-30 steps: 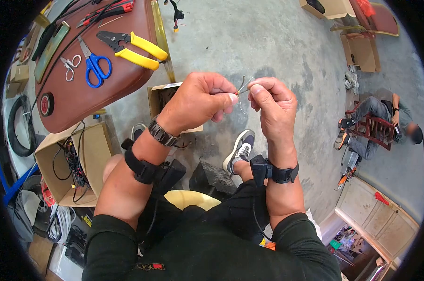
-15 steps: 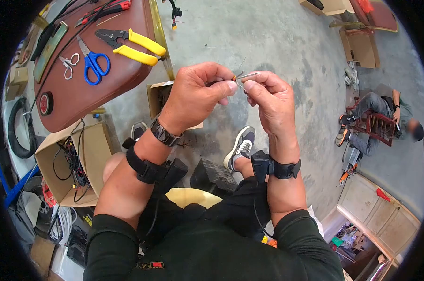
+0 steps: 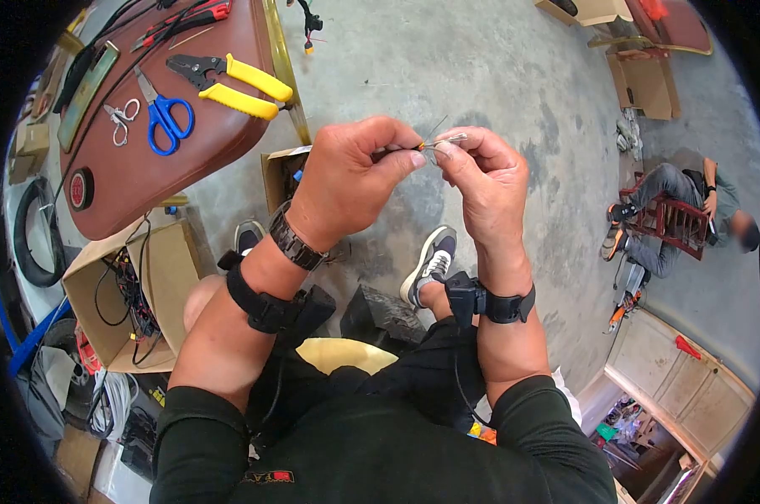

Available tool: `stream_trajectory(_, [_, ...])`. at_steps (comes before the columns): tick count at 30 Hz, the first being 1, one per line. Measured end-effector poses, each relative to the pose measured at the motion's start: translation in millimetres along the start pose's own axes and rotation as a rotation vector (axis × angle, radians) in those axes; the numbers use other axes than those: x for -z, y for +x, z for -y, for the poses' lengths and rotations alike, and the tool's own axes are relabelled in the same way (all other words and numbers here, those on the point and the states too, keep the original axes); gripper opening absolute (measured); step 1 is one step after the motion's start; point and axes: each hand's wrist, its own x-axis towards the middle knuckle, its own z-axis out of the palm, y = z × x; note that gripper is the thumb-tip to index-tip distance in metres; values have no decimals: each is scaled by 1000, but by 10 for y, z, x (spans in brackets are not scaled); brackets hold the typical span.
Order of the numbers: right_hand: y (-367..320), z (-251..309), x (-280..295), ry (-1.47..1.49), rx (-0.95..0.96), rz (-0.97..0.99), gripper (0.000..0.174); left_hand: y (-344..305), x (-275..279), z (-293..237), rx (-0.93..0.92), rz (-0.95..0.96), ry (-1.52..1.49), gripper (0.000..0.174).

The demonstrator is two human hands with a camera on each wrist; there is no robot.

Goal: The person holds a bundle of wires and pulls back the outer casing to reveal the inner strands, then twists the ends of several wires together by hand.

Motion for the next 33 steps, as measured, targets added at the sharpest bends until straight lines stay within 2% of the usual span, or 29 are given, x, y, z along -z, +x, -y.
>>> stream_trajectory(2, [-2, 1, -15, 4, 12, -10, 7, -7, 3, -51, -48, -13, 87, 9])
stream_trajectory(14, [-19, -10, -68, 16, 29, -22, 6, -17, -25, -30, -107, -34, 131, 10])
stream_trajectory(33, [3, -23, -54, 46, 34, 3, 6, -8, -20, -22, -77, -59, 103, 10])
